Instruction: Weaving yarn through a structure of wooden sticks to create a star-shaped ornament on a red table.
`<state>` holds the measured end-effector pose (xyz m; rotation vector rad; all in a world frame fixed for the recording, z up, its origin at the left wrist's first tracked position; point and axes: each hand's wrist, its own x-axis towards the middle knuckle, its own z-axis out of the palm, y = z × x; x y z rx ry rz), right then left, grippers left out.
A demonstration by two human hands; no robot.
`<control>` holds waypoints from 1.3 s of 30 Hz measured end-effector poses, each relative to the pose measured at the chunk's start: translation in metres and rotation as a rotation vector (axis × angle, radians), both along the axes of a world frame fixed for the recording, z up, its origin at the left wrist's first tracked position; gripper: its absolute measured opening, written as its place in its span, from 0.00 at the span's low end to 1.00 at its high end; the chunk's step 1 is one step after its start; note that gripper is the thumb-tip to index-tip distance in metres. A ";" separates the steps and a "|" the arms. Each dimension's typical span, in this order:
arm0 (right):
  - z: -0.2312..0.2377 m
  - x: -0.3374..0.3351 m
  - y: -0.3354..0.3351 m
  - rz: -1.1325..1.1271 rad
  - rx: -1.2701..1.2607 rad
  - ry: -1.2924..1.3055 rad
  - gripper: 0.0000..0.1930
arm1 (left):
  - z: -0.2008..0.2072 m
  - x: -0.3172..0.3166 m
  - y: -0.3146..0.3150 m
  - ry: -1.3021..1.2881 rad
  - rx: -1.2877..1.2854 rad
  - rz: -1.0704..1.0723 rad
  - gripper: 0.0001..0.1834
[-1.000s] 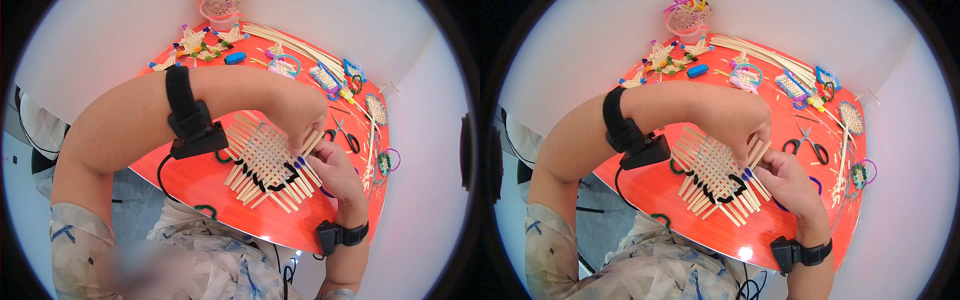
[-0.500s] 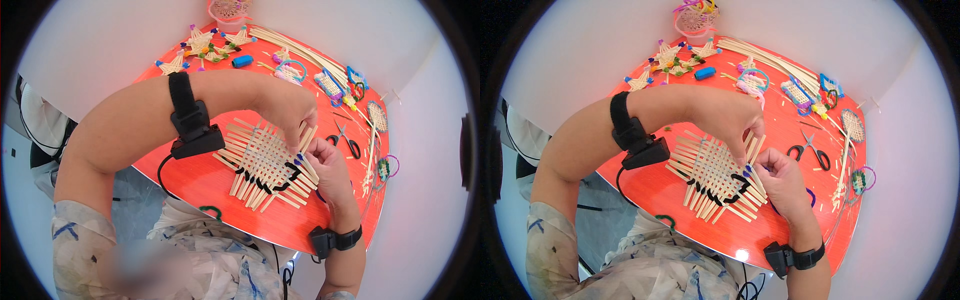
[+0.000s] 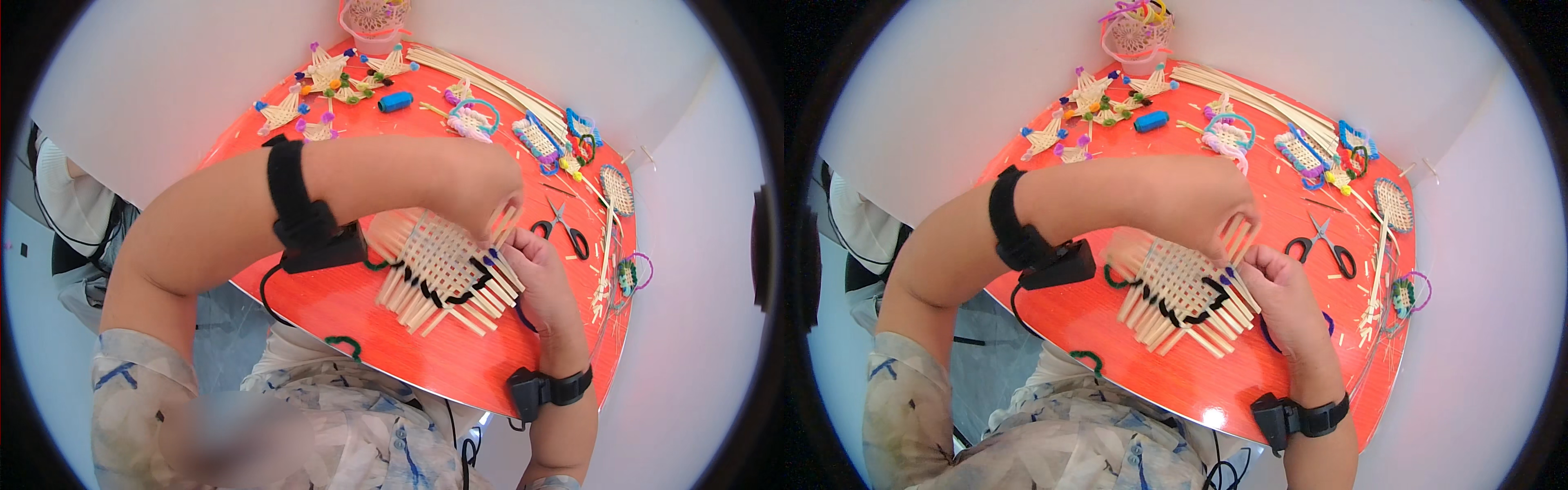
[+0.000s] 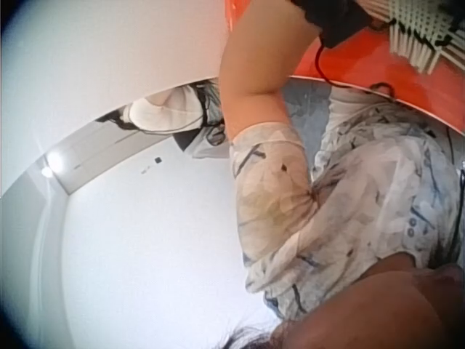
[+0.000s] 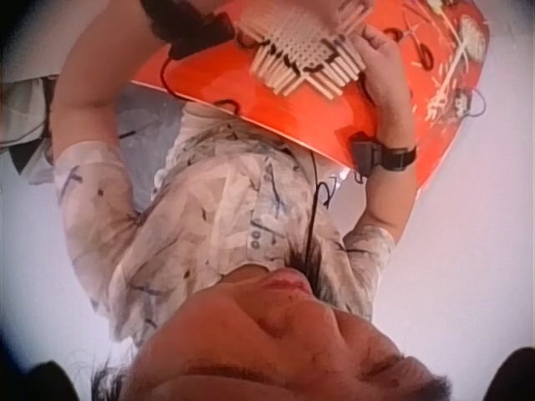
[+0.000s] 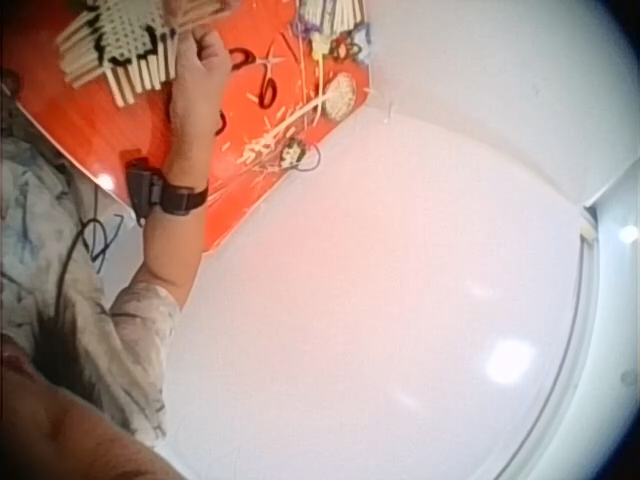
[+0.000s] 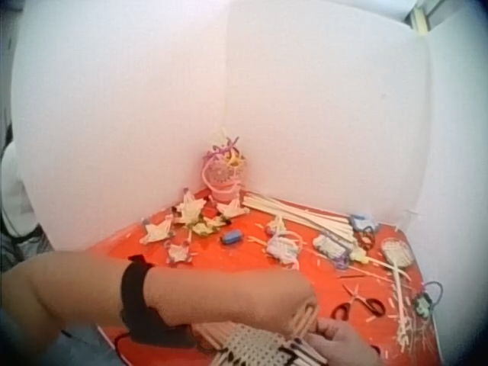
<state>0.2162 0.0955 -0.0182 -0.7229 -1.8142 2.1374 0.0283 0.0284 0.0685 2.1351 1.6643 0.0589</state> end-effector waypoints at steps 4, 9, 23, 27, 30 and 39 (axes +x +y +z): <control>-0.001 0.002 0.006 0.007 -0.022 0.054 0.09 | -0.030 -0.017 -0.024 0.035 0.600 0.071 0.41; 0.001 -0.001 0.002 -0.020 -0.024 0.093 0.10 | -0.064 -0.023 -0.043 -0.309 0.728 0.431 0.56; 0.001 -0.001 0.003 0.015 -0.027 0.077 0.11 | -0.044 -0.031 -0.046 -0.449 0.319 0.423 0.14; -0.003 0.002 0.006 0.036 -0.033 0.131 0.11 | -0.046 -0.030 -0.047 -0.520 0.298 0.407 0.12; -0.003 0.002 0.005 0.037 -0.043 0.142 0.11 | -0.047 -0.032 -0.046 -0.539 0.261 0.402 0.11; -0.002 0.000 0.002 -0.005 -0.044 0.146 0.10 | -0.038 -0.025 -0.043 -0.553 0.254 0.437 0.10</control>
